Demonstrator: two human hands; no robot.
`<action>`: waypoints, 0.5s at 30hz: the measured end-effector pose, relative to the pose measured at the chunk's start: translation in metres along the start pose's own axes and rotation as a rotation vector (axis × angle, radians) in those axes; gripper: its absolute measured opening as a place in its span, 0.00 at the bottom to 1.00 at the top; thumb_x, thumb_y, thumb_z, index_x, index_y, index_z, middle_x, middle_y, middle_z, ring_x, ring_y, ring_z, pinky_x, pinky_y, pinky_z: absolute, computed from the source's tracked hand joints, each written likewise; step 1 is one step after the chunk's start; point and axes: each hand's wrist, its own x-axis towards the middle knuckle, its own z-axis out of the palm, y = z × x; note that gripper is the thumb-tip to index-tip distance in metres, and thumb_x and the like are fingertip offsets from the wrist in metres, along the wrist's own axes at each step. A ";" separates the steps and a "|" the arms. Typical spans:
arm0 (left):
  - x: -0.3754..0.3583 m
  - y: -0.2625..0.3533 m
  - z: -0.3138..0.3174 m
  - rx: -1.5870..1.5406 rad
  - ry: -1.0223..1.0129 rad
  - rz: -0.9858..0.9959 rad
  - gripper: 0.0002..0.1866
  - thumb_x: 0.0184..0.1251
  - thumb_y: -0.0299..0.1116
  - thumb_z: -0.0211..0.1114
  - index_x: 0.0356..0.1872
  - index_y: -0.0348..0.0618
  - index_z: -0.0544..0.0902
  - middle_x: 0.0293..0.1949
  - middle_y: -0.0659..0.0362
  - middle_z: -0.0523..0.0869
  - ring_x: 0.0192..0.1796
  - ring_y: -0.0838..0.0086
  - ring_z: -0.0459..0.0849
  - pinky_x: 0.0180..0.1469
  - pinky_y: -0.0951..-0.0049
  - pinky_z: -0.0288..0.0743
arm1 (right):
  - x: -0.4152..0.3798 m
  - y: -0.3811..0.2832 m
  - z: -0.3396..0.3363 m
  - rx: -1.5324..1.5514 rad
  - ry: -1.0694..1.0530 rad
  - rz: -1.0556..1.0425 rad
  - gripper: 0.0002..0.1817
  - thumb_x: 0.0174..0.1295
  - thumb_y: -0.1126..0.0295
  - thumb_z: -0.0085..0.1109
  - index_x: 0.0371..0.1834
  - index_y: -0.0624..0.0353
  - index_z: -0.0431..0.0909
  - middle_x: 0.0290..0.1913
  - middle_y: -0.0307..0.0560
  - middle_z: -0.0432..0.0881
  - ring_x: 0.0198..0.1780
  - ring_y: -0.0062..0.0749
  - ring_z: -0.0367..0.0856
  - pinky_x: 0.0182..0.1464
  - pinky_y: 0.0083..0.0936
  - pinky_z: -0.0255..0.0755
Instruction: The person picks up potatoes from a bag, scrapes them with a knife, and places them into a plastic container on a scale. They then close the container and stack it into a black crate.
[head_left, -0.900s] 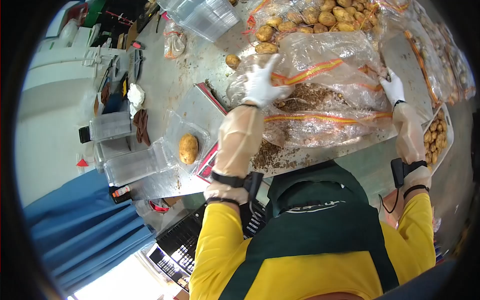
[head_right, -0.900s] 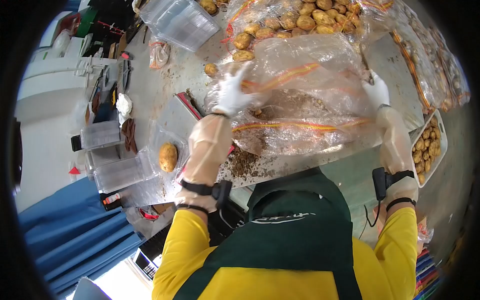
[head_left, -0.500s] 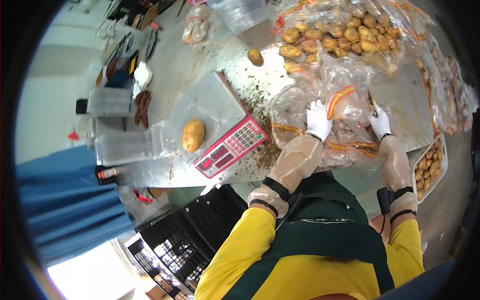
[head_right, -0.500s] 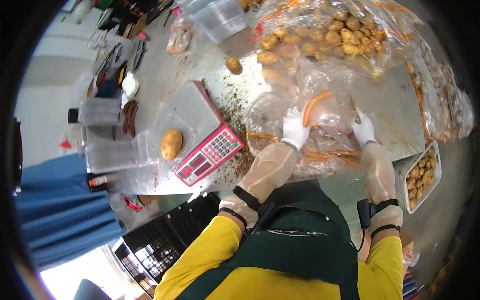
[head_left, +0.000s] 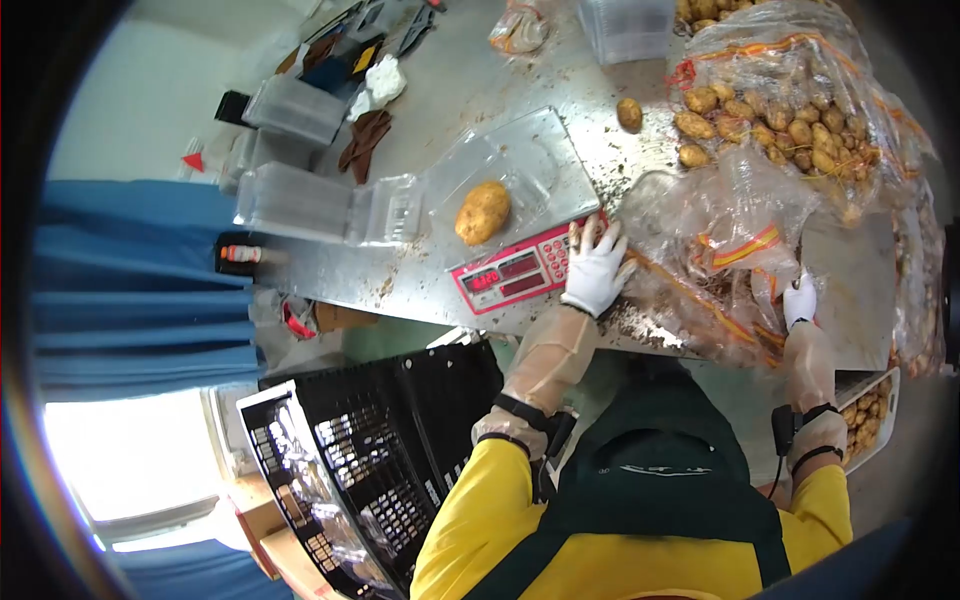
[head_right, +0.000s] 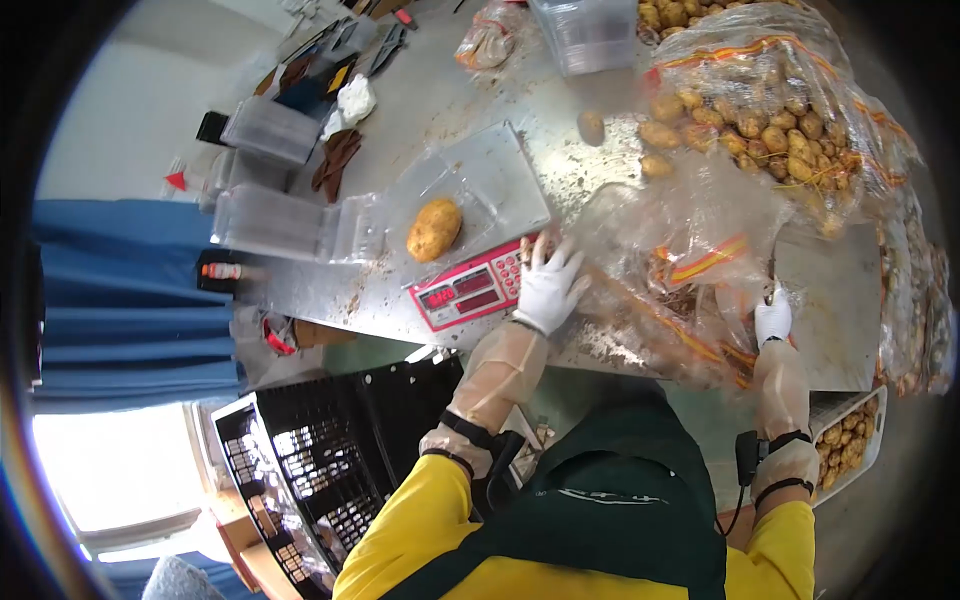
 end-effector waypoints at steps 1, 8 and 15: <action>-0.001 -0.006 0.003 -0.010 0.012 0.021 0.25 0.60 0.49 0.62 0.54 0.46 0.79 0.62 0.56 0.72 0.69 0.46 0.60 0.70 0.38 0.46 | -0.001 -0.002 -0.002 -0.041 0.015 -0.010 0.28 0.56 0.71 0.58 0.64 0.58 0.71 0.40 0.58 0.82 0.40 0.46 0.81 0.46 0.33 0.73; 0.003 -0.039 0.004 0.028 0.024 0.026 0.26 0.59 0.50 0.61 0.56 0.50 0.79 0.61 0.59 0.74 0.68 0.49 0.60 0.71 0.40 0.46 | -0.001 -0.006 -0.007 0.008 -0.013 0.024 0.29 0.55 0.74 0.58 0.64 0.57 0.70 0.46 0.59 0.82 0.46 0.46 0.82 0.49 0.30 0.73; 0.008 -0.081 -0.032 0.064 0.074 -0.165 0.27 0.65 0.49 0.59 0.61 0.44 0.73 0.58 0.48 0.75 0.65 0.46 0.63 0.71 0.44 0.48 | -0.008 -0.019 -0.016 0.009 -0.039 0.039 0.30 0.55 0.72 0.60 0.64 0.60 0.70 0.46 0.58 0.82 0.46 0.44 0.82 0.49 0.31 0.73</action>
